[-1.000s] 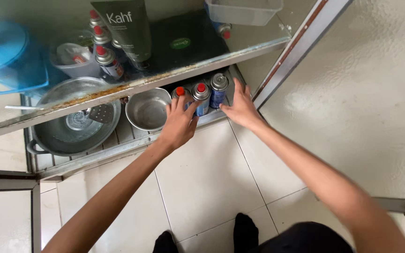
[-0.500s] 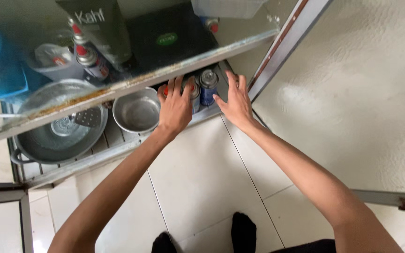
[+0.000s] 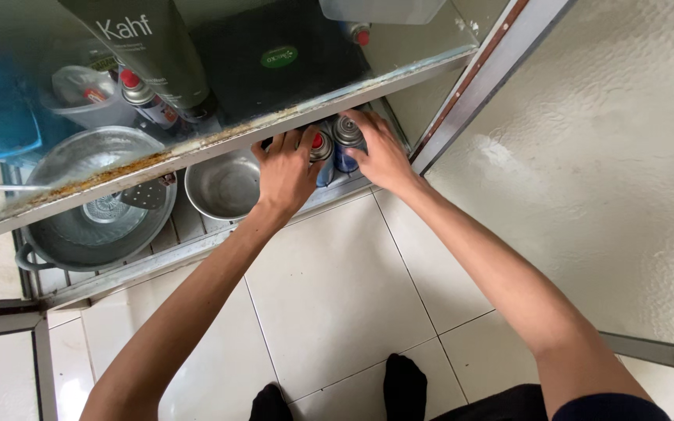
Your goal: The person unpacks items from a black bag and a green tote onto a metal shelf, then transfers them into a glass-front cabinet. Items include aerosol cans, a white mug, a small green bottle, a blue bottle, a jar, and snack packets. The person places aerosol cans on the lower shelf and snacks on the middle shelf.
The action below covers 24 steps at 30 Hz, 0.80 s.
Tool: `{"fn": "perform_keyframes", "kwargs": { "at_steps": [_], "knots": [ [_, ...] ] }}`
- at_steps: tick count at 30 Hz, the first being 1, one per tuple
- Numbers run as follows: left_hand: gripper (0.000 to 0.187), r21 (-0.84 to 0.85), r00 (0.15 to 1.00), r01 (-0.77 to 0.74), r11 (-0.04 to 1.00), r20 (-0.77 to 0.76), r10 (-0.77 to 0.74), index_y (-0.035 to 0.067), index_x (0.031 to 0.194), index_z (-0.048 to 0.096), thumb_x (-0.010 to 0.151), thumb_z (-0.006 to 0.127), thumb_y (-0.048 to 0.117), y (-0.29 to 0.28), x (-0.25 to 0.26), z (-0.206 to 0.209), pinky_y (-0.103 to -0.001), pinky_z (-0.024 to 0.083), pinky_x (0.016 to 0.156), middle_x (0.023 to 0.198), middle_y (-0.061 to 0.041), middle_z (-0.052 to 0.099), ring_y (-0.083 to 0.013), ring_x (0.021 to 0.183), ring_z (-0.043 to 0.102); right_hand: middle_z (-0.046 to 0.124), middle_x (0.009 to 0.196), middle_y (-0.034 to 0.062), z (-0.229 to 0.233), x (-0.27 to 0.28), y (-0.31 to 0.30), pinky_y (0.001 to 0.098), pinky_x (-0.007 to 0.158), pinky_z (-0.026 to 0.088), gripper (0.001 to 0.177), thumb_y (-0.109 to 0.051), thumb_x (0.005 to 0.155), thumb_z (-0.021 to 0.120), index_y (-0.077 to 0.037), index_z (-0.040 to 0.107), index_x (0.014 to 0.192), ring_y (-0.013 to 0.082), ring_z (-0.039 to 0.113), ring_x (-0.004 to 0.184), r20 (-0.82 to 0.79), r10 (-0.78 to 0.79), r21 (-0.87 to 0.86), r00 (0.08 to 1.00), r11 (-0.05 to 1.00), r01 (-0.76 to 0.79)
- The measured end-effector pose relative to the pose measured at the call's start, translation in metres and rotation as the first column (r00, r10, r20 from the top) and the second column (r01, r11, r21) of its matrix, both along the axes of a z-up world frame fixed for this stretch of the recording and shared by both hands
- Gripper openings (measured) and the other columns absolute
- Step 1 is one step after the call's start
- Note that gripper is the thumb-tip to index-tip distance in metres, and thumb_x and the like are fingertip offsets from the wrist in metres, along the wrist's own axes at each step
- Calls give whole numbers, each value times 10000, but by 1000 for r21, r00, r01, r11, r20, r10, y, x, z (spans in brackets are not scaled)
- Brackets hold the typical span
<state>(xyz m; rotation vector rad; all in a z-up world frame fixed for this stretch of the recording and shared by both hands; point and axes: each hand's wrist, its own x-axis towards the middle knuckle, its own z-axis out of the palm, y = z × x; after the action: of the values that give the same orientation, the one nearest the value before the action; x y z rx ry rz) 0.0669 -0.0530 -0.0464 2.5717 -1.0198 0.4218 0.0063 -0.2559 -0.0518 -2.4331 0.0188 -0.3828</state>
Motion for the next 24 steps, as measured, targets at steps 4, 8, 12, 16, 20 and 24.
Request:
{"fn": "perform_keyframes", "kwargs": {
  "at_steps": [4,8,12,16,20,24],
  "knots": [
    [674,-25,1000,-9,1000,-20,9,107,1378,575,804,851,327,-2,2,-4,-631,327,987,1241,-78,645,-270,1186,581,438,1557,134,5,1,-3,456,1206,364,704,-30,886,734,-203,455,1510,364,410,1469,-60,90,37,994,995,-88],
    [752,-45,1000,4,999,4,-3,96,1416,545,778,863,337,-3,4,-7,-636,305,990,1264,-115,634,-308,1197,558,304,1540,165,16,1,-1,462,1157,344,744,-94,842,802,-217,446,1484,387,360,1422,-152,44,26,987,999,-41],
    [816,-47,998,48,998,47,-46,106,1472,519,747,859,265,3,4,-9,-636,286,1031,1370,-76,627,-272,1303,530,440,1477,112,24,-3,7,416,1205,407,626,-144,911,798,-247,512,1459,318,471,1414,-157,-29,23,987,999,33],
    [804,-4,998,32,999,-61,-32,111,1481,518,776,869,276,5,5,-6,-658,269,1050,1360,-80,613,-267,1318,512,431,1558,109,26,-2,8,420,1217,371,699,-16,906,705,-203,459,1532,329,430,1453,-110,40,-33,993,999,-43],
    [790,3,993,3,1000,-121,-2,108,1450,529,775,878,327,2,4,-5,-664,255,1066,1345,-107,599,-294,1306,502,366,1609,112,25,5,6,431,1228,288,760,49,878,679,-134,393,1558,339,364,1480,-121,61,-87,991,994,-72],
    [759,-78,995,18,997,-93,-26,100,1431,542,782,873,314,2,3,-6,-640,262,1094,1380,-105,603,-303,1339,494,370,1591,123,24,3,1,419,1217,292,761,47,884,687,-149,382,1553,345,355,1473,-117,72,-33,991,997,-76]
  ]
}}
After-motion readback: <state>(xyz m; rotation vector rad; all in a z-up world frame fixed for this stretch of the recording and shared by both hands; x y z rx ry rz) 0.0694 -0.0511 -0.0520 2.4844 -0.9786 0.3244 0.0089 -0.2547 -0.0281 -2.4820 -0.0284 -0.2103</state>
